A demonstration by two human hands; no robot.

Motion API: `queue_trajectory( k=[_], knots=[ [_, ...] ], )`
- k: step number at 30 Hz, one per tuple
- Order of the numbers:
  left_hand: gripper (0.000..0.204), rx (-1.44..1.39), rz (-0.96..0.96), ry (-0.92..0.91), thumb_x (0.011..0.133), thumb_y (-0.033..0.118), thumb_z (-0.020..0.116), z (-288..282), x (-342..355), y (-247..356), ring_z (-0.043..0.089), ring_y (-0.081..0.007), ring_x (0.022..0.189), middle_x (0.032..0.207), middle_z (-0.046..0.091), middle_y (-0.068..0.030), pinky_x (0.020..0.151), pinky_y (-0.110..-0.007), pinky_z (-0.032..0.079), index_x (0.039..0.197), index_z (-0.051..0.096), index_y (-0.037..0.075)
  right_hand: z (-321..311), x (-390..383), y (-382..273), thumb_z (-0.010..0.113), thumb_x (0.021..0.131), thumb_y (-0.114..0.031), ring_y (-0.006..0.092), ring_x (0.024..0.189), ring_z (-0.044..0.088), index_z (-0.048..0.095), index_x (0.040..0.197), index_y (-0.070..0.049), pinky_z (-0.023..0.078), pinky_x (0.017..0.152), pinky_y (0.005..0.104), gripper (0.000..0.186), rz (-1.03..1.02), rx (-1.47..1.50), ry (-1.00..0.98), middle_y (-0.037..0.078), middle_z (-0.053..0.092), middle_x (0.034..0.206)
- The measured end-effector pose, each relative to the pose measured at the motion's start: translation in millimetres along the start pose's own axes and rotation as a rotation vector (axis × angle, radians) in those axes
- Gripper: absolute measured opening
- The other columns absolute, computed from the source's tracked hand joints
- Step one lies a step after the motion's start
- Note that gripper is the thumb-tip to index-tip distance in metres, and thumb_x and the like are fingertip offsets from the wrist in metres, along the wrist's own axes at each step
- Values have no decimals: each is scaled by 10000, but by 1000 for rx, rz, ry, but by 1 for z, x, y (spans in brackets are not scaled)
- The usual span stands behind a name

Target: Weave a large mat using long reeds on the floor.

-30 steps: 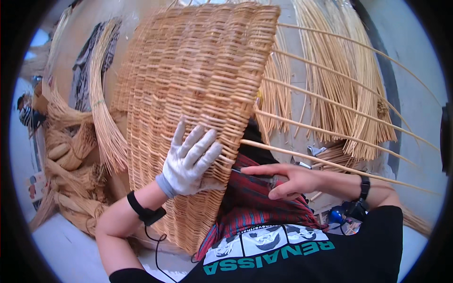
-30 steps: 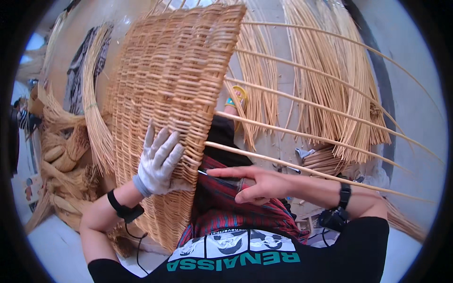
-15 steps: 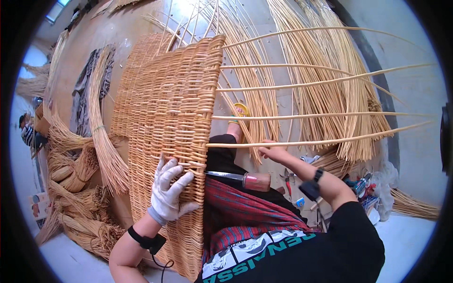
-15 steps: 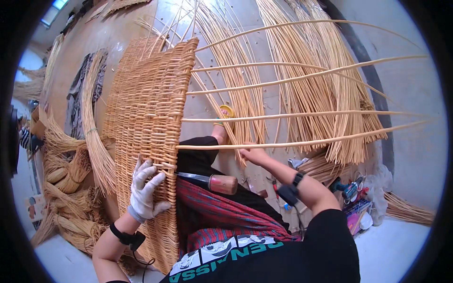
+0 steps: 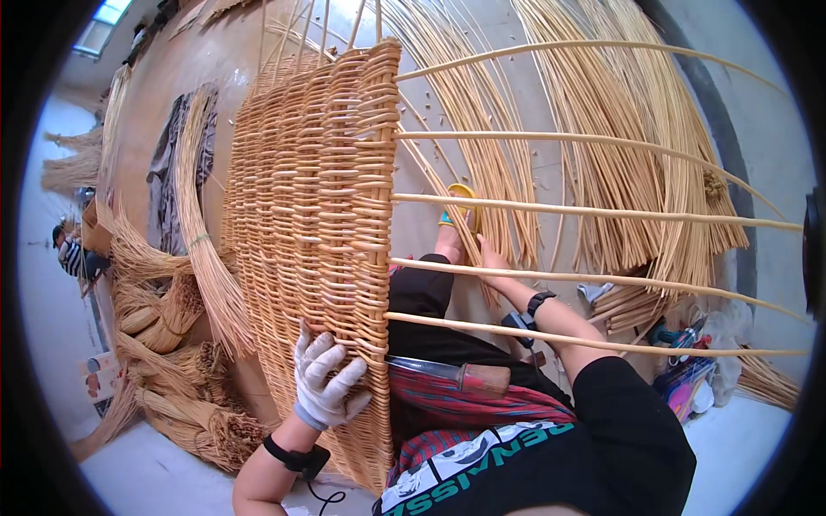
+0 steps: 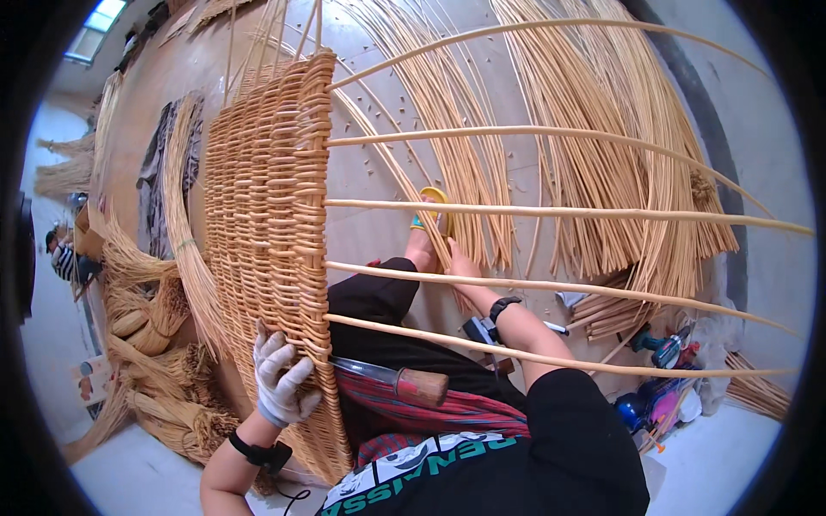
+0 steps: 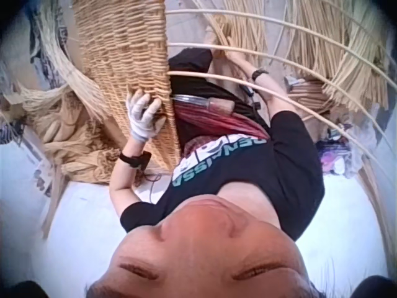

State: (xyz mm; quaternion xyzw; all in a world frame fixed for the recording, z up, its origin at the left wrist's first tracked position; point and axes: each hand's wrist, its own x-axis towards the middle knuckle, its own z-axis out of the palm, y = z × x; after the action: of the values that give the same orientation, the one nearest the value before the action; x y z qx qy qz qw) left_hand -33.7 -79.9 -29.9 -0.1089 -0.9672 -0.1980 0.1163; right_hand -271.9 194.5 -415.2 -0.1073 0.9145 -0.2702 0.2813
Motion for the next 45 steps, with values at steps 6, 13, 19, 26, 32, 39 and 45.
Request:
queue_trajectory(
  k=[6,13,19,26,32,39,45],
  knots=[
    [528,1,-5,7,804,437,808,3,-4,-2,480,-365,1412,1394,493,-92,1242,-722,272,1274,697,222,-4,10,21,722,911,25,245,687,700,459,1532,-118,571,690,376,690,57,795,-277,124,692,840],
    [518,-12,-33,-7,773,402,812,-5,1,3,519,-383,1355,1347,505,-97,1237,-707,288,1244,703,216,-27,-7,-9,698,909,-86,386,1010,706,590,1345,-197,588,830,505,463,-283,-193,139,148,680,1121],
    [532,-31,-59,-9,756,382,819,-1,-5,1,541,-392,1332,1333,523,-102,1227,-701,305,1247,713,207,-23,7,-10,519,1013,-130,390,809,740,561,1106,-113,591,645,518,103,-351,-261,248,155,703,889],
    [638,-81,-29,8,667,363,876,-7,12,4,641,-389,1178,1215,625,-107,1226,-677,314,1257,725,171,-45,8,-4,559,986,-222,414,756,740,613,1012,-76,563,628,567,158,-254,-389,93,205,726,816],
    [609,-78,-7,67,745,334,867,-10,16,8,619,-361,1282,1294,641,-95,1238,-636,330,1311,716,164,-114,-10,-37,678,972,-336,257,843,759,751,994,-84,588,680,429,263,-154,-38,-251,148,765,895],
    [574,-59,-17,79,793,309,843,-9,11,13,599,-366,1303,1299,646,-104,1224,-632,341,1331,714,154,-221,-92,-63,717,1025,-246,87,772,626,676,1100,-56,497,656,240,208,-54,868,-673,0,667,882],
    [552,-24,28,124,829,296,822,-9,11,17,589,-370,1322,1319,640,-109,1209,-633,360,1349,697,159,-289,-175,-105,740,928,-49,106,629,628,613,1131,-54,490,554,242,239,-224,917,-845,32,660,784]
  ],
)
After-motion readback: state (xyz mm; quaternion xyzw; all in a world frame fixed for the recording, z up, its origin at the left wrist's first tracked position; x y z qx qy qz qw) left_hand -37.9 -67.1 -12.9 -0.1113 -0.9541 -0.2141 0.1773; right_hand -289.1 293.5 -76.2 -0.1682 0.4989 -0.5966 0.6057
